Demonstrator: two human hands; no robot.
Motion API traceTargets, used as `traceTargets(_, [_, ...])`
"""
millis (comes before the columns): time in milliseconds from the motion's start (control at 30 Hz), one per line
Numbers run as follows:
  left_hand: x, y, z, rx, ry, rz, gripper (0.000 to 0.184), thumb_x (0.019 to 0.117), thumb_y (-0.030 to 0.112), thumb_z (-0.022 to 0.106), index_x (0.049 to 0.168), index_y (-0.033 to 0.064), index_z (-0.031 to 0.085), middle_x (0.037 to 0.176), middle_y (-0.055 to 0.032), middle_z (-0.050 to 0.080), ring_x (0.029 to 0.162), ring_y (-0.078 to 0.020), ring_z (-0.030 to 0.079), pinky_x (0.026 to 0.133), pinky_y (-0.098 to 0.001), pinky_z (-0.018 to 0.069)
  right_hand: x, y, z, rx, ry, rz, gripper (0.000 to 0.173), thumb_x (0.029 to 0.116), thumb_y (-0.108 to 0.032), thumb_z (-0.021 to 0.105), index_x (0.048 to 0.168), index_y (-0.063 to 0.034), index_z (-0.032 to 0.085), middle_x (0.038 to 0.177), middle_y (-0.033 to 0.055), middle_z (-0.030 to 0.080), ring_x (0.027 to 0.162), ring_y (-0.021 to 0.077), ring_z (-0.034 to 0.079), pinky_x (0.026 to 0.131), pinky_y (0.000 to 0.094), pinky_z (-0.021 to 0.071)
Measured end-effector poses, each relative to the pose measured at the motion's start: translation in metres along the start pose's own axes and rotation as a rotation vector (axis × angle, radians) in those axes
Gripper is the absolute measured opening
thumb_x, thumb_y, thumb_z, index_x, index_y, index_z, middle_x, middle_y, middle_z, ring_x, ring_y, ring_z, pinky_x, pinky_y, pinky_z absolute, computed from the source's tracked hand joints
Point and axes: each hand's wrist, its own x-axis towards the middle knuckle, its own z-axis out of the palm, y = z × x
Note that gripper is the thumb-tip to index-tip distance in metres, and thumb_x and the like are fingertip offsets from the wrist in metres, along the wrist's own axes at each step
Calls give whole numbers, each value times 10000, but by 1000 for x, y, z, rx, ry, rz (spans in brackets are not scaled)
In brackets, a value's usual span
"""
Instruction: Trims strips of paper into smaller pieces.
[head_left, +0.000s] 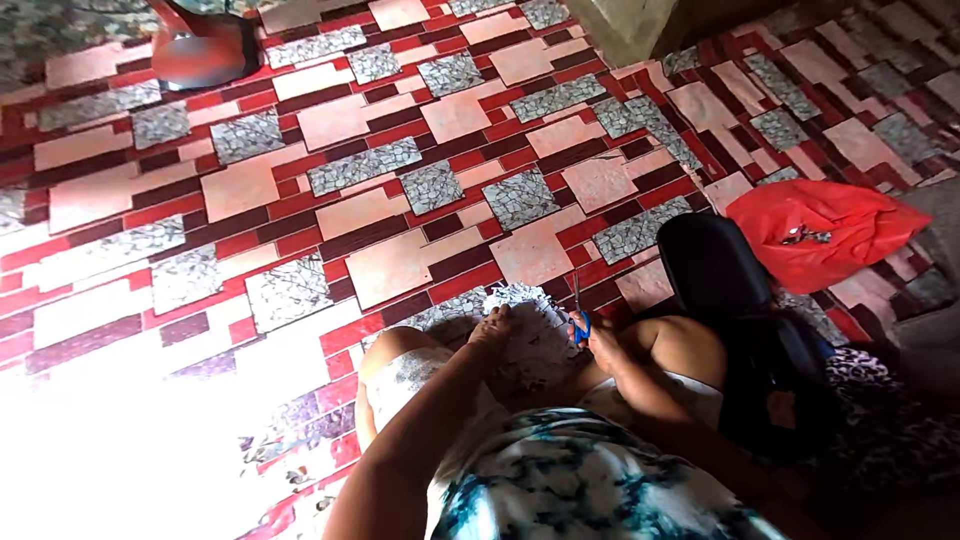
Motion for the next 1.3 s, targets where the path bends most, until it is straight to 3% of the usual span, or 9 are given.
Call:
traceTargets(200, [4,0,-4,-10,-1,40,617,843,-13,727,1421,168,607,1512,-244,442,1387,-479,424,1066,-635,436,-1,-6,5,-34,-22,35,211,1066,-172,556,1124,17,629,758,30,671,632,82,627,550,206,501])
traceTargets(467, [10,-4,1,39,22,53,517,825,14,762,1322,116,666,1469,-257,473,1371,-487,428,1072,-629,431,0,-4,3,-35,-64,60,223,1049,-186,594,1139,15,626,778,39,686,639,84,639,552,206,504])
traceTargets(600, [6,-3,-1,133,2,67,400,880,-17,645,1268,73,682,1442,-236,516,1359,-470,445,1080,-633,409,-2,-6,3,-49,-76,73,243,1045,-199,605,1168,10,631,788,33,686,645,72,633,558,200,500])
traceTargets(700, [3,1,-9,152,7,109,265,936,48,641,1189,36,718,1400,-225,563,1354,-454,458,1104,-634,370,-3,-8,1,-41,-92,73,237,1046,-202,603,1157,6,622,802,32,673,653,70,625,572,202,500])
traceTargets(833, [-8,4,-25,5,192,187,182,961,121,657,1034,-12,757,1266,-205,665,1291,-431,537,1102,-617,380,-5,-9,-1,-25,-104,55,236,1045,-206,603,1156,1,625,795,19,667,650,57,607,575,199,480])
traceTargets(967, [-29,10,-37,-189,448,263,174,965,61,621,995,-38,760,1135,-208,714,1197,-387,619,1089,-531,446,-7,-12,0,-53,-118,35,277,1035,-209,617,1191,20,623,834,29,656,680,57,599,607,208,491])
traceTargets(1067, [-45,13,-42,-378,632,166,207,987,60,599,1064,-87,723,1112,-225,707,1056,-280,696,993,-421,547,-9,-13,3,-56,-130,46,322,1022,-222,638,1231,21,616,874,33,661,698,55,606,627,207,504])
traceTargets(1167, [-55,10,-31,-618,852,20,182,961,44,633,1032,-123,651,923,-149,679,838,-119,659,818,-288,561,-11,-16,3,-63,-170,71,341,1015,-218,644,1256,17,594,914,36,665,713,61,613,638,213,514])
traceTargets(1300, [-54,4,-5,-1055,945,-155,321,938,-44,637,1216,-142,510,980,-136,651,842,-98,657,782,-279,579,-7,-13,1,-79,-223,72,255,1026,-201,629,1189,-6,625,835,11,679,675,53,623,590,197,500])
